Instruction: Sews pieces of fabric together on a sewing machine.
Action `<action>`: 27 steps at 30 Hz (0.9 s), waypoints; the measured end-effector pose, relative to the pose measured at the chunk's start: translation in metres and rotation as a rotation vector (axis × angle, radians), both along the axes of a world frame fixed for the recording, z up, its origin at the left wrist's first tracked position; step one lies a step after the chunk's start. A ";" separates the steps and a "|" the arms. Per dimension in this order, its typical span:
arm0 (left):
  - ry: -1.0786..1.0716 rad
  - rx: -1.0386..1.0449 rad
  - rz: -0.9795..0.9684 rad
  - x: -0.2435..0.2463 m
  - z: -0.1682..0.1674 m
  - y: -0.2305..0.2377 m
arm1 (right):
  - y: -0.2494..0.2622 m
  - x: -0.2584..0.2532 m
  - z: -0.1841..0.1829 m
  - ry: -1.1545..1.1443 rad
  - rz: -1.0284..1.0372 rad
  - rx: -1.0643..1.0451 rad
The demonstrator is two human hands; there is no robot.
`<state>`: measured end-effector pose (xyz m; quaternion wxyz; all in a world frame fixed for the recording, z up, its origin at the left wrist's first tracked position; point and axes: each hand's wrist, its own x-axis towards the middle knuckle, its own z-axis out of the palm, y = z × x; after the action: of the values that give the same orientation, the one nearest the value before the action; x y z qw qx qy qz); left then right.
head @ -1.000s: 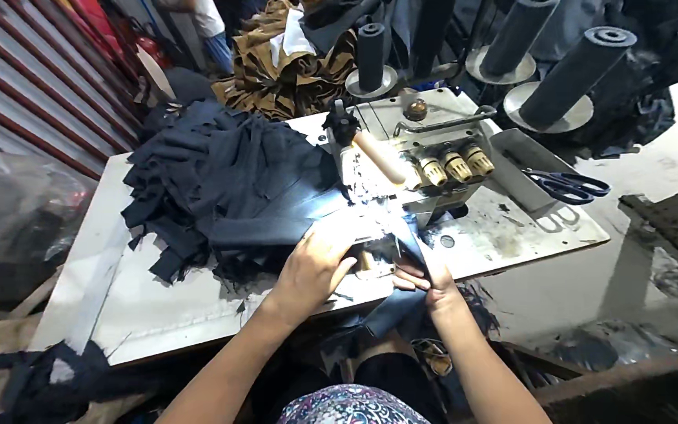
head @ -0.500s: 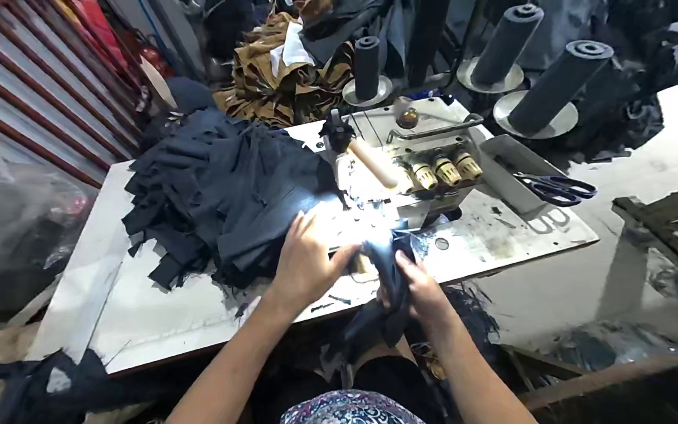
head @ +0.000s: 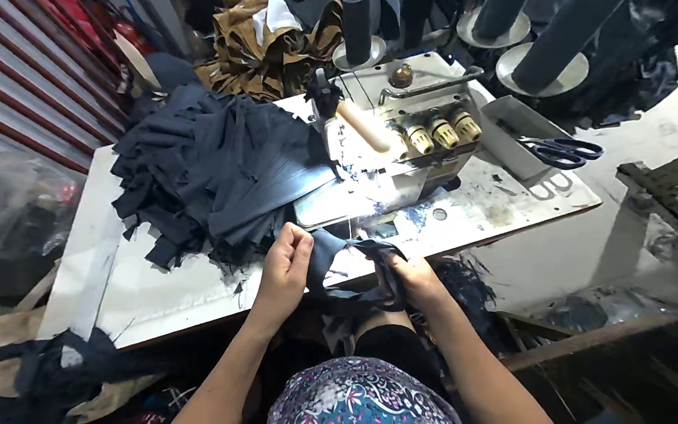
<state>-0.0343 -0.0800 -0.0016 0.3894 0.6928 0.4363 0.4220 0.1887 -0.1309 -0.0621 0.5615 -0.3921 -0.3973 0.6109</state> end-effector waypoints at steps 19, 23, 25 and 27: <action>0.185 0.010 -0.177 0.001 -0.010 -0.014 | -0.008 0.004 -0.021 0.071 0.129 -0.038; 0.203 0.070 -0.196 0.001 -0.014 -0.019 | -0.007 0.001 -0.021 0.004 0.118 0.036; 0.203 0.101 -0.204 0.000 -0.017 -0.020 | -0.007 0.001 -0.019 -0.062 0.112 0.112; 0.196 0.113 -0.218 0.001 -0.019 -0.022 | -0.008 0.000 -0.015 -0.117 0.074 0.171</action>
<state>-0.0329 -0.1020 -0.0202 0.3491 0.7946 0.3699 0.3316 0.1887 -0.1388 -0.0774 0.5456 -0.3628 -0.4942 0.5714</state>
